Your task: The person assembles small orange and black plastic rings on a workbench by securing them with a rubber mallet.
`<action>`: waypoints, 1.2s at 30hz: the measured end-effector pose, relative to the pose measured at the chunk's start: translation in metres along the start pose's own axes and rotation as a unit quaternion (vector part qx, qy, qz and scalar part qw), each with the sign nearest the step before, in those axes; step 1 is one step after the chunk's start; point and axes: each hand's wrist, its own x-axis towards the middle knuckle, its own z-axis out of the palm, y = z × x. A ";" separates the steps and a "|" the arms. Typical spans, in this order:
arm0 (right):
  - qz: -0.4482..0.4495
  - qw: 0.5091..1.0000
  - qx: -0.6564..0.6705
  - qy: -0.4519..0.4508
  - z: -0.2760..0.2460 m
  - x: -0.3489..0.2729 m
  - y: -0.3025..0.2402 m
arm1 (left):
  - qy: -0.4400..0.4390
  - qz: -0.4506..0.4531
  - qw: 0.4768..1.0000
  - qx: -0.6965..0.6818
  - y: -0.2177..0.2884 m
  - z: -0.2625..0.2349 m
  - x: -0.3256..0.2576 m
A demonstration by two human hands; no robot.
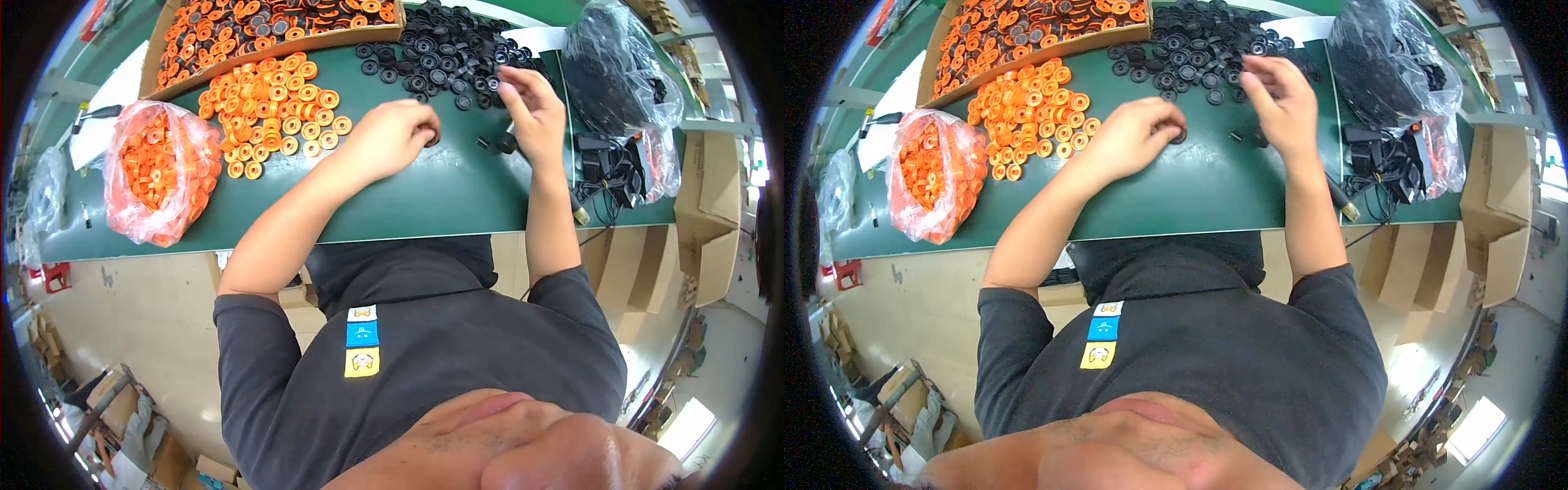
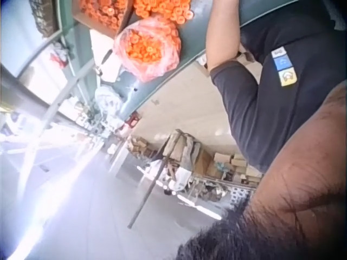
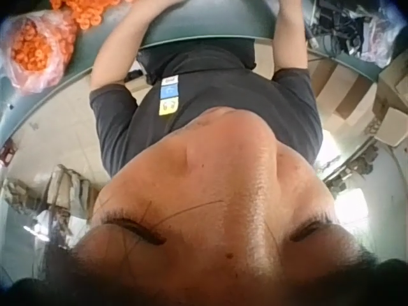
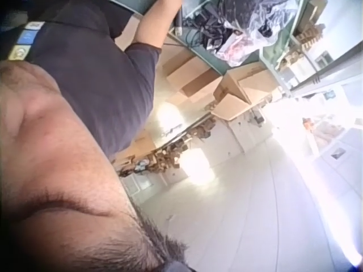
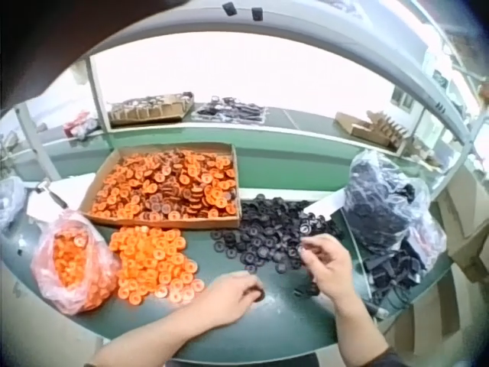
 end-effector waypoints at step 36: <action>0.137 0.907 -0.293 -0.272 0.007 -0.084 -0.090 | 0.142 0.099 0.967 0.188 -0.019 -0.003 0.010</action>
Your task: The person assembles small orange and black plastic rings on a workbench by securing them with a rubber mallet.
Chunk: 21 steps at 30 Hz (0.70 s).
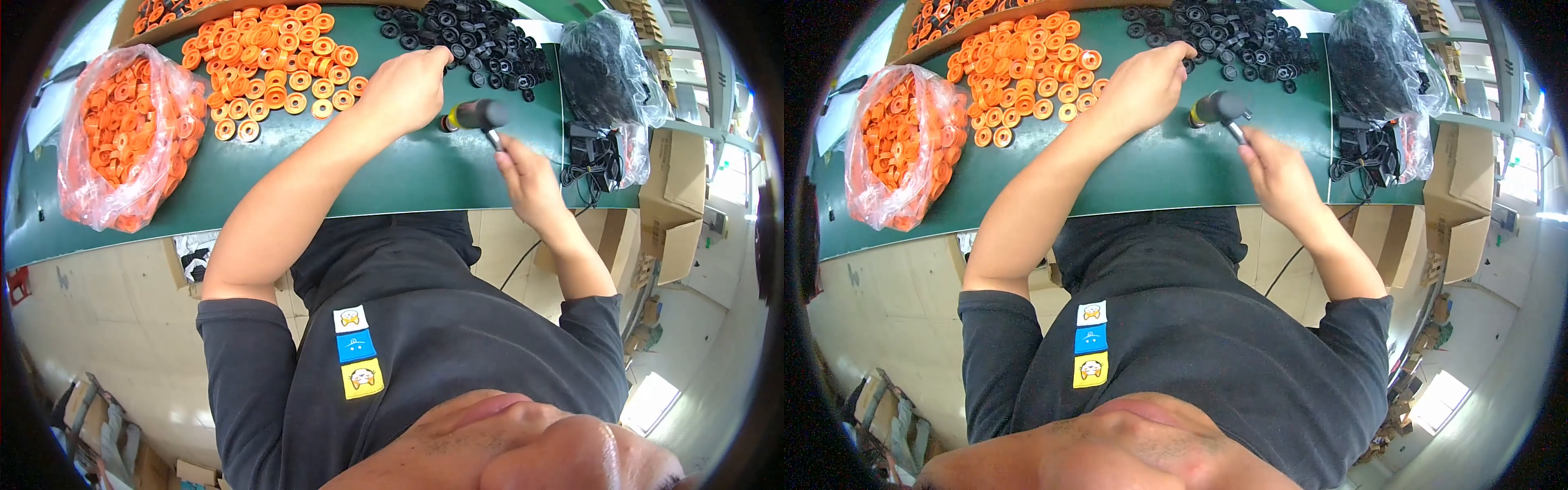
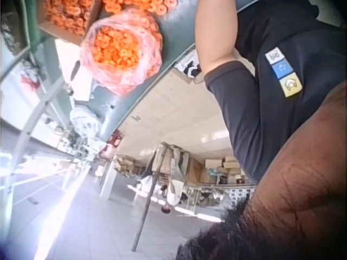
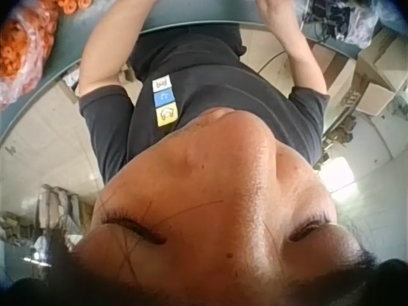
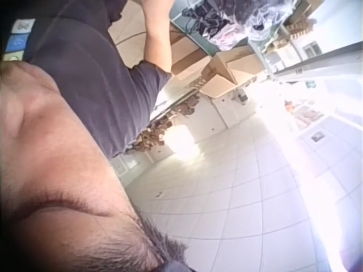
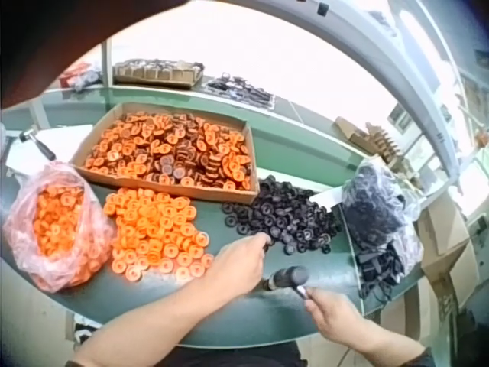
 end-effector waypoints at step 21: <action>-0.088 0.995 -0.022 0.030 0.013 -0.003 0.002 | -0.007 -0.022 1.000 0.003 -0.004 0.002 0.002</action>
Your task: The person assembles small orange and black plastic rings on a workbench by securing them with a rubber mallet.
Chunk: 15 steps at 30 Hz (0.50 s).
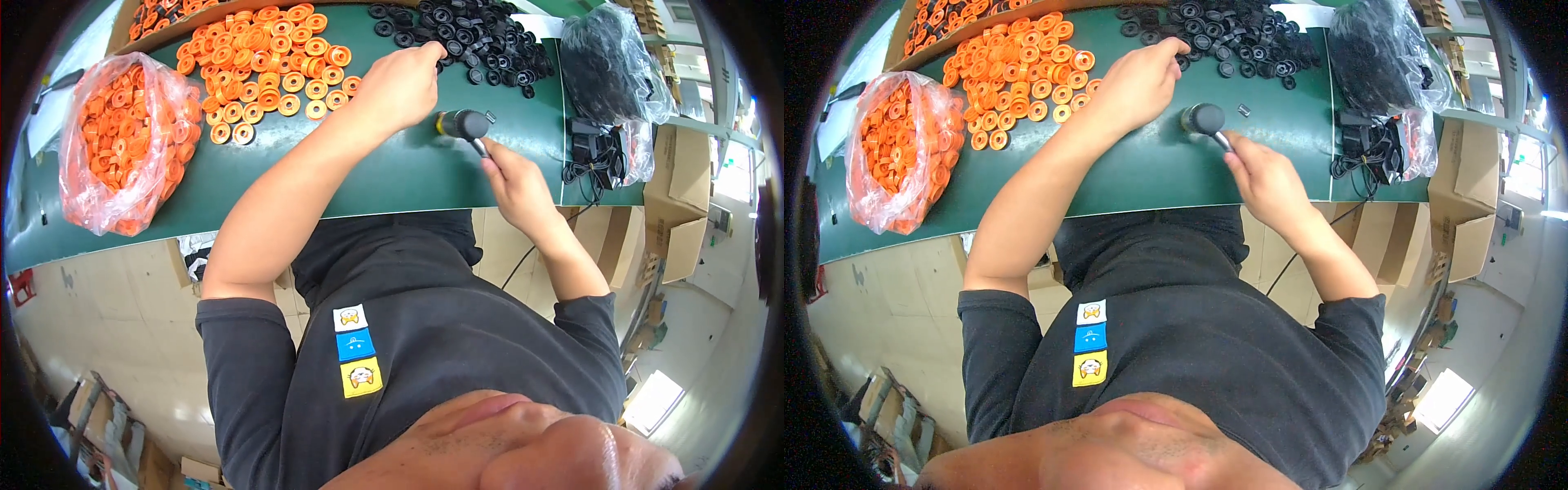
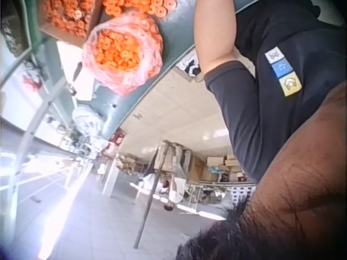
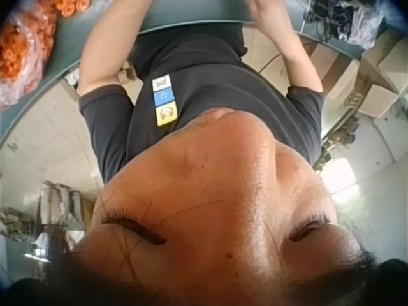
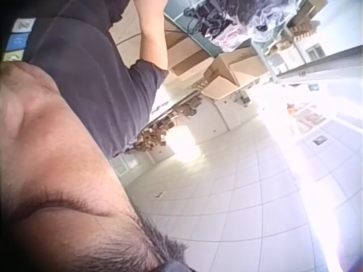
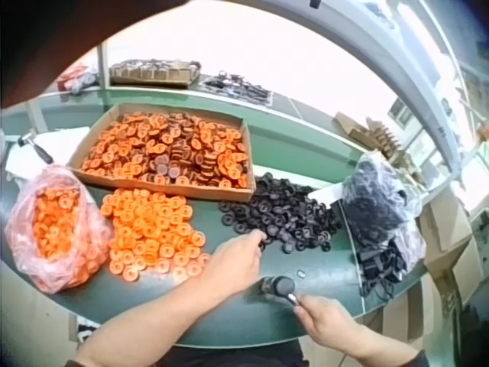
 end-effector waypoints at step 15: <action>0.095 0.991 0.080 0.044 -0.010 -0.004 0.011 | -0.121 0.093 0.988 0.024 -0.008 -0.014 -0.001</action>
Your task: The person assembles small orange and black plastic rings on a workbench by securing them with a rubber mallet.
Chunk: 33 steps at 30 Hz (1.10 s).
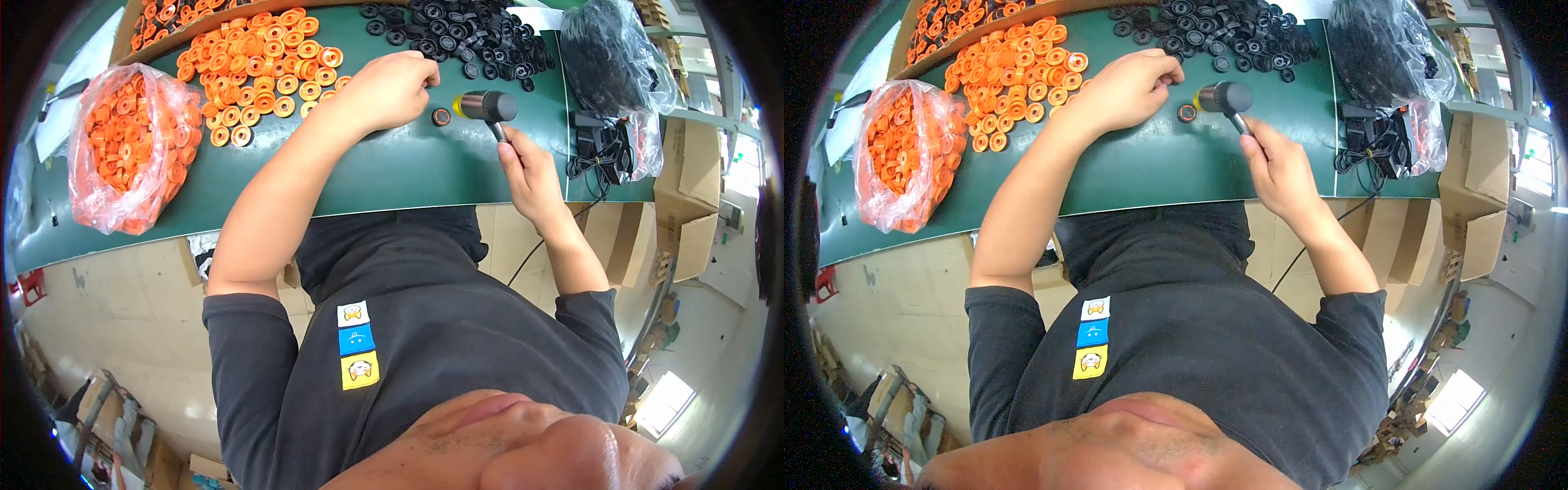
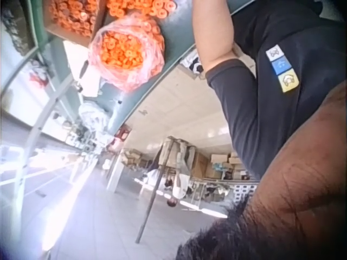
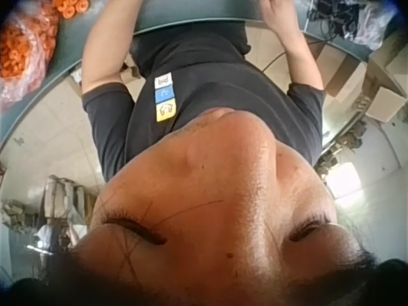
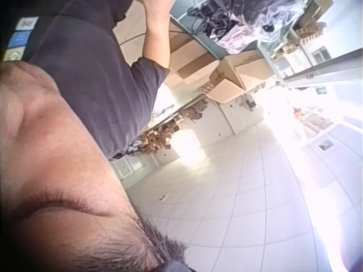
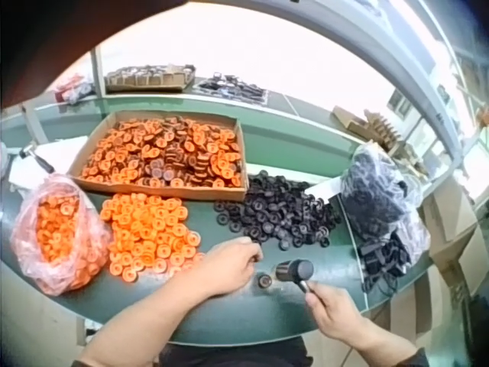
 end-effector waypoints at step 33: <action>-0.226 0.967 -0.075 0.095 -0.020 0.105 0.057 | -0.042 0.006 0.996 -0.075 0.018 0.001 0.004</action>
